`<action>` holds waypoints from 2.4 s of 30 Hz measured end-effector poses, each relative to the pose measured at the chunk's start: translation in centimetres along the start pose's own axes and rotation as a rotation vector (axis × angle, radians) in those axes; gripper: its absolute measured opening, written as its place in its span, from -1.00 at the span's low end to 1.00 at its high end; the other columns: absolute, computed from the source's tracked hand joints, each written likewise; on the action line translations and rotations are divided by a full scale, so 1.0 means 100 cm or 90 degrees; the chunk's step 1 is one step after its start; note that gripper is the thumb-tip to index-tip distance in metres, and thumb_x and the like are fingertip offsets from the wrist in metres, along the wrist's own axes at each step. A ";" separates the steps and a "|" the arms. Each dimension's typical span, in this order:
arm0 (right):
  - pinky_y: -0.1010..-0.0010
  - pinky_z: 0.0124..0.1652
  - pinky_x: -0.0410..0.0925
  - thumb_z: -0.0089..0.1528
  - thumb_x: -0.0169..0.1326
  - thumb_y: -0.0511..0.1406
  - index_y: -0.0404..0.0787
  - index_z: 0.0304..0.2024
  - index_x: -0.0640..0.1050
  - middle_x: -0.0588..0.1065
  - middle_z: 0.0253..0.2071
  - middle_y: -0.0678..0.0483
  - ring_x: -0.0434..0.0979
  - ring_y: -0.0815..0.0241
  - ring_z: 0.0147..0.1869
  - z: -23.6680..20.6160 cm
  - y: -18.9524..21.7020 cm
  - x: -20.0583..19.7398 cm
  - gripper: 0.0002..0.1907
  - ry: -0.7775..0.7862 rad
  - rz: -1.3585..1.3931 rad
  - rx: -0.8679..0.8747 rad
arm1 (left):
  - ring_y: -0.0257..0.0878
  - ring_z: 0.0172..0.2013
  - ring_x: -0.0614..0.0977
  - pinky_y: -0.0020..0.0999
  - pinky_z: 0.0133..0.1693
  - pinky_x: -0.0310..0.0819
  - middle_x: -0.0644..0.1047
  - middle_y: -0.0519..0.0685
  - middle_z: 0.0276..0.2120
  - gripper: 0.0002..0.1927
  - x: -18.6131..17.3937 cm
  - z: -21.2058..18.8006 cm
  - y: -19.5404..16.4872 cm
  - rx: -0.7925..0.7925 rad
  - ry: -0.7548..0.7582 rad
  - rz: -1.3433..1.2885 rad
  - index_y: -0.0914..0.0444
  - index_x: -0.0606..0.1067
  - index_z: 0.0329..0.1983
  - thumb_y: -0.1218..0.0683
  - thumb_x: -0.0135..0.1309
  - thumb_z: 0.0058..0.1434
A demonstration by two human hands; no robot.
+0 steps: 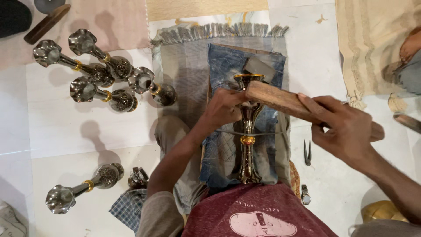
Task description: The person sits on the floor with a brass vase on their lap and hammers its surface using a wooden mallet and a small punch, rotating the vase to work different areas, with several finished metal vases lying beside them.
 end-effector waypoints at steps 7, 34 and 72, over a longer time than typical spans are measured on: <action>0.37 -0.67 0.34 0.22 0.23 -0.35 0.10 0.34 0.46 0.61 -0.05 0.08 0.51 0.26 -0.57 0.037 0.001 0.000 -0.37 0.204 -0.228 -0.002 | -0.15 -0.30 0.77 -0.34 -0.32 0.69 0.67 0.13 -0.16 -0.60 -0.012 -0.027 -0.006 -0.111 -0.246 -0.073 0.27 0.59 0.04 0.39 -0.07 0.20; 0.23 -0.40 0.46 -0.20 0.33 -0.32 -0.16 -0.10 0.56 0.59 -0.39 0.04 0.62 0.11 -0.38 -0.134 0.071 0.155 -0.44 0.209 0.278 0.031 | -0.22 -0.18 0.75 -0.31 -0.18 0.72 0.68 0.06 -0.17 -0.67 -0.007 -0.017 -0.008 -0.209 -0.301 -0.272 0.32 0.55 0.11 0.35 0.10 0.29; 0.42 -0.34 0.33 0.05 0.05 -0.56 -0.12 0.47 0.41 0.53 -0.04 -0.08 0.49 0.30 -0.18 -0.130 -0.017 0.080 -0.12 -0.294 0.317 0.192 | -0.32 -0.48 0.68 -0.40 -0.46 0.53 0.67 -0.07 -0.41 -0.74 0.009 0.040 -0.048 0.114 0.317 0.055 0.15 0.60 0.00 0.21 0.23 0.25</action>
Point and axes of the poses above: each hand's wrist, its own z-axis towards the middle knuckle, its own x-axis out of the palm, y = z × x, the point moved 9 cm from there along z, towards the middle knuckle
